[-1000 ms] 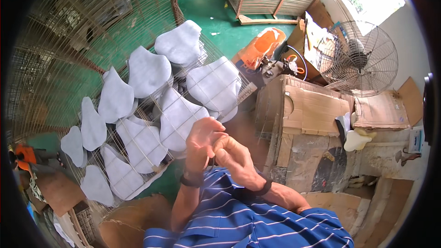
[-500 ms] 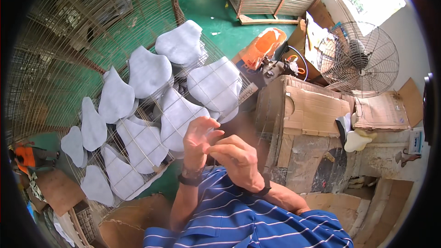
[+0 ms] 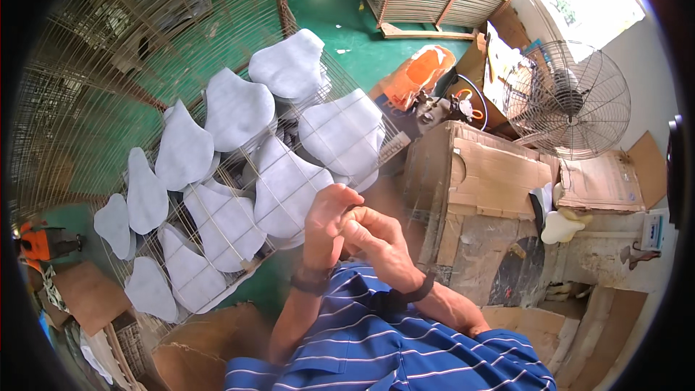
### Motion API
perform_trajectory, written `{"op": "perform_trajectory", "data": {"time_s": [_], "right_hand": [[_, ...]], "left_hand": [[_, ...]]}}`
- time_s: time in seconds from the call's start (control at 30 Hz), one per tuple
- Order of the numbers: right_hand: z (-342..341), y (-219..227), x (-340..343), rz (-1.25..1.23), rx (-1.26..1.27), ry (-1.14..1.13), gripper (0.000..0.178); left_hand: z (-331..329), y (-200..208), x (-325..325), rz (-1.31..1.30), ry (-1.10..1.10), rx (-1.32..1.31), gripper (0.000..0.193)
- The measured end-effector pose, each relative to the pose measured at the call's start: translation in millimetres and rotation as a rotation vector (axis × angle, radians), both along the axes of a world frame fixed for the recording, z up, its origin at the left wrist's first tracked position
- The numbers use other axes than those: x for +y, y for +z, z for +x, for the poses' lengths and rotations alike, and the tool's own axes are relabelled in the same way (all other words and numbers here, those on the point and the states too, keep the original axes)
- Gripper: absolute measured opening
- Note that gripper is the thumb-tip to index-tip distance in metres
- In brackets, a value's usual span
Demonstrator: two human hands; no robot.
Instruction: The person repeatedly picks up white shoe-shaped parts from a drying rack, sprays them with a handheld spray gun at a cardboard station, and returns them to the rack. The process is repeated for multiple parts throughout the clip.
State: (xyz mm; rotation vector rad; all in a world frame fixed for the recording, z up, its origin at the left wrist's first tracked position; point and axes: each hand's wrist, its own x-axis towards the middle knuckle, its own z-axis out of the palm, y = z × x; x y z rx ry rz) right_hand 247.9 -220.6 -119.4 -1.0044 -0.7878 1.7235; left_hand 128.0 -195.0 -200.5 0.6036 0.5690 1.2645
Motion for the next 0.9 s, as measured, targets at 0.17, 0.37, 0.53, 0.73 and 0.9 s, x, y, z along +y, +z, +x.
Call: {"op": "perform_trajectory", "data": {"time_s": [0.17,0.37,0.53,0.73,0.9], "right_hand": [[-5,-1,1,0.321,-0.392,-0.137,0.009],[-6,-10,7,0.858,-0.877,-0.274,0.01],[-2,-11,-5,-0.049,-0.096,0.043,0.019],[13,3,5,-0.119,0.266,-0.008,0.022],[23,-9,9,-0.126,0.269,0.004,0.035]], "left_hand": [[-7,-7,4,0.09,0.076,0.003,0.075],[-9,-3,6,0.079,0.126,0.045,0.072],[-25,-6,15,0.164,0.065,0.273,0.075],[-45,-15,20,0.071,0.141,0.106,0.069],[-52,-13,13,0.104,0.149,0.167,0.068]]}}
